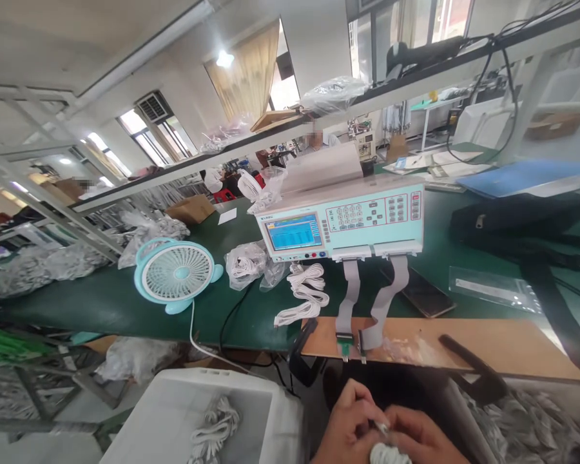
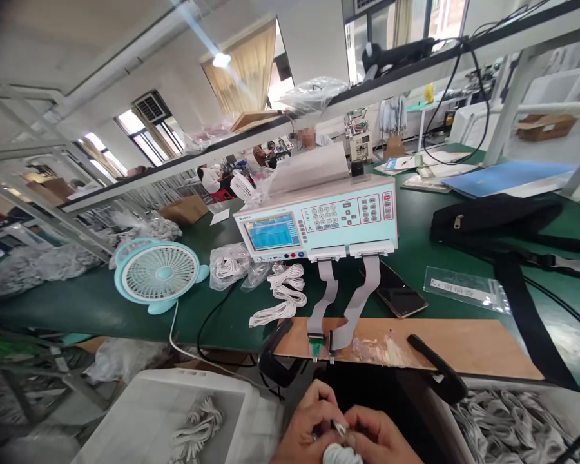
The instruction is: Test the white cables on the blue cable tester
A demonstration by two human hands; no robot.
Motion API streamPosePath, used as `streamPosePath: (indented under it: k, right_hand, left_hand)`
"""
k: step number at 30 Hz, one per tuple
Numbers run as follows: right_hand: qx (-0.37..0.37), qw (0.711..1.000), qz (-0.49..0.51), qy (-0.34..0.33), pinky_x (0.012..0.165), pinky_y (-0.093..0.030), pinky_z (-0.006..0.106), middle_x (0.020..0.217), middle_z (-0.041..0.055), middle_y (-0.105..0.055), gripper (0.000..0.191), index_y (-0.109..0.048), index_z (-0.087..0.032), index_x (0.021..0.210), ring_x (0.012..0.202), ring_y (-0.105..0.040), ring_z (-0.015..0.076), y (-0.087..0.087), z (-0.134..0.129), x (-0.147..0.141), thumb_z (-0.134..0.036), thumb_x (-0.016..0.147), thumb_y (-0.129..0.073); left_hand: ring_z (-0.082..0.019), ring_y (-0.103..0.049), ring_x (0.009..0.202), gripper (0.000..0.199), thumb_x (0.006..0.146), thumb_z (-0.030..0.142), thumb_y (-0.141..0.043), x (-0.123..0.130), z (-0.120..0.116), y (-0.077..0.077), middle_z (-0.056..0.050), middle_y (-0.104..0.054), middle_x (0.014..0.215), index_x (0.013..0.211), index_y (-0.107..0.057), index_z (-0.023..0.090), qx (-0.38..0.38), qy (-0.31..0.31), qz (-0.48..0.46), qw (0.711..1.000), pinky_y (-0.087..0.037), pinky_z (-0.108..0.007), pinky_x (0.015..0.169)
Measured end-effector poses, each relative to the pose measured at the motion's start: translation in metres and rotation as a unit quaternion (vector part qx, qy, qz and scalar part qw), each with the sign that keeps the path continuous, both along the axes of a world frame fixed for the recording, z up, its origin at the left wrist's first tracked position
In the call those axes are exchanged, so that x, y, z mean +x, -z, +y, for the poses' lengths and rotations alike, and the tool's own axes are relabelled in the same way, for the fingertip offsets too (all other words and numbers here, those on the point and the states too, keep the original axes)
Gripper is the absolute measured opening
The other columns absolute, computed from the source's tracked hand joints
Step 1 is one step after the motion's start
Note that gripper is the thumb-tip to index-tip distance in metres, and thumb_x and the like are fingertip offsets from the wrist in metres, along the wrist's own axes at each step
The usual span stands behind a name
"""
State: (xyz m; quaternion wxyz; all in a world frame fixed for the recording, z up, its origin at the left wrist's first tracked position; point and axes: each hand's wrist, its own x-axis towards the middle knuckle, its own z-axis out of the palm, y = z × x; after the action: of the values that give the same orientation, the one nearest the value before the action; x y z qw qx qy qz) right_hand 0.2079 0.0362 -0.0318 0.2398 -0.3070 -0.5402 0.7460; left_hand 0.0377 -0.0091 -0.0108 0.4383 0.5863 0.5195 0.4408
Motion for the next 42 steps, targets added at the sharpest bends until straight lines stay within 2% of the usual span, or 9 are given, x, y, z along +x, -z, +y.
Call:
streamPosePath:
  k: [4, 6, 8, 10, 12, 19, 27, 35, 42]
  right_hand:
    - [0.031, 0.996, 0.018, 0.084, 0.055, -0.037, 0.024, 0.063, -0.0019, -0.049, 0.037, -0.058, -0.017, 0.068, 0.060, -0.044, 0.0135, 0.003, 0.013, -0.018, -0.052, 0.078, -0.061]
    - [0.055, 0.990, -0.001, 0.127, 0.054, -0.036, 0.024, 0.061, -0.0024, -0.046, 0.040, -0.055, -0.017, 0.064, 0.058, -0.041, 0.0135, 0.004, 0.019, -0.027, -0.054, 0.078, -0.060]
    - [0.058, 0.987, -0.016, 0.146, 0.053, -0.036, 0.024, 0.058, -0.0026, -0.045, 0.042, -0.054, -0.017, 0.062, 0.056, -0.040, 0.0133, 0.004, 0.025, -0.035, -0.056, 0.076, -0.060]
    - [0.059, 0.987, -0.022, 0.147, 0.053, -0.036, 0.024, 0.058, -0.0023, -0.047, 0.042, -0.056, -0.016, 0.063, 0.056, -0.041, 0.0133, 0.004, 0.028, -0.042, -0.056, 0.076, -0.060]
    - [0.057, 0.987, -0.026, 0.148, 0.052, -0.036, 0.024, 0.059, -0.0020, -0.048, 0.041, -0.058, -0.016, 0.065, 0.056, -0.042, 0.0132, 0.005, 0.030, -0.047, -0.055, 0.076, -0.060]
    - [0.081, 0.980, -0.048, 0.174, 0.052, -0.038, 0.024, 0.058, -0.0012, -0.051, 0.040, -0.060, -0.017, 0.066, 0.055, -0.044, 0.0135, 0.002, 0.030, -0.046, -0.055, 0.077, -0.059]
    - [0.076, 0.980, -0.068, 0.170, 0.049, -0.037, 0.023, 0.054, -0.0018, -0.049, 0.041, -0.057, -0.018, 0.060, 0.052, -0.043, 0.0133, -0.006, 0.029, -0.050, -0.057, 0.073, -0.060]
    - [0.064, 0.981, -0.072, 0.167, 0.048, -0.034, 0.023, 0.053, -0.0027, -0.046, 0.040, -0.057, -0.018, 0.061, 0.051, -0.040, 0.0124, -0.006, 0.031, -0.047, -0.056, 0.073, -0.063]
    - [-0.090, 0.978, -0.012, 0.187, 0.048, -0.037, 0.024, 0.053, -0.0019, -0.054, 0.037, -0.060, -0.017, 0.062, 0.048, -0.045, 0.0128, 0.002, 0.028, -0.056, -0.052, 0.064, -0.073]
  left_hand:
    - [-0.010, -0.047, 0.066, 0.007, 0.074, 0.016, -0.059, 0.008, 0.007, 0.008, -0.002, -0.052, 0.080, 0.077, -0.066, 0.017, 0.016, -0.152, -0.017, 0.988, -0.038, -0.021, 0.060]
    - [-0.010, -0.048, 0.059, 0.003, 0.075, 0.018, -0.059, 0.010, 0.012, 0.018, 0.000, -0.053, 0.071, 0.073, -0.060, 0.016, -0.046, -0.204, -0.063, 0.976, -0.039, -0.020, 0.054]
    - [-0.008, -0.042, 0.046, 0.011, 0.078, 0.026, -0.057, 0.010, 0.015, 0.026, 0.004, -0.049, 0.061, 0.074, -0.055, 0.016, -0.128, -0.223, -0.115, 0.960, -0.035, -0.019, 0.042]
    - [-0.006, -0.035, 0.036, 0.021, 0.081, 0.036, -0.054, 0.007, 0.016, 0.030, 0.006, -0.044, 0.055, 0.075, -0.053, 0.016, -0.175, -0.219, -0.145, 0.949, -0.029, -0.018, 0.034]
    - [-0.004, -0.033, 0.034, 0.026, 0.083, 0.041, -0.052, 0.004, 0.016, 0.029, 0.007, -0.043, 0.054, 0.073, -0.052, 0.016, -0.178, -0.212, -0.149, 0.949, -0.028, -0.017, 0.033]
    - [-0.006, -0.036, 0.034, 0.031, 0.088, 0.041, -0.043, -0.010, 0.018, 0.013, 0.007, -0.041, 0.047, 0.072, -0.055, 0.016, -0.172, -0.138, -0.080, 0.972, -0.024, -0.018, 0.034]
    - [-0.007, -0.035, 0.039, 0.040, 0.088, 0.047, -0.041, -0.026, 0.020, 0.017, 0.007, -0.038, 0.043, 0.061, -0.045, 0.018, -0.167, -0.100, -0.022, 0.981, -0.024, -0.019, 0.041]
    - [-0.007, -0.036, 0.035, 0.035, 0.088, 0.046, -0.041, -0.028, 0.021, 0.012, 0.008, -0.038, 0.042, 0.065, -0.043, 0.019, -0.175, -0.060, -0.047, 0.982, -0.023, -0.018, 0.037]
    - [-0.007, -0.039, 0.033, 0.034, 0.085, 0.046, -0.046, -0.031, 0.022, 0.020, 0.007, -0.038, 0.048, 0.066, -0.048, 0.018, -0.188, -0.099, -0.109, 0.971, -0.023, -0.017, 0.031]
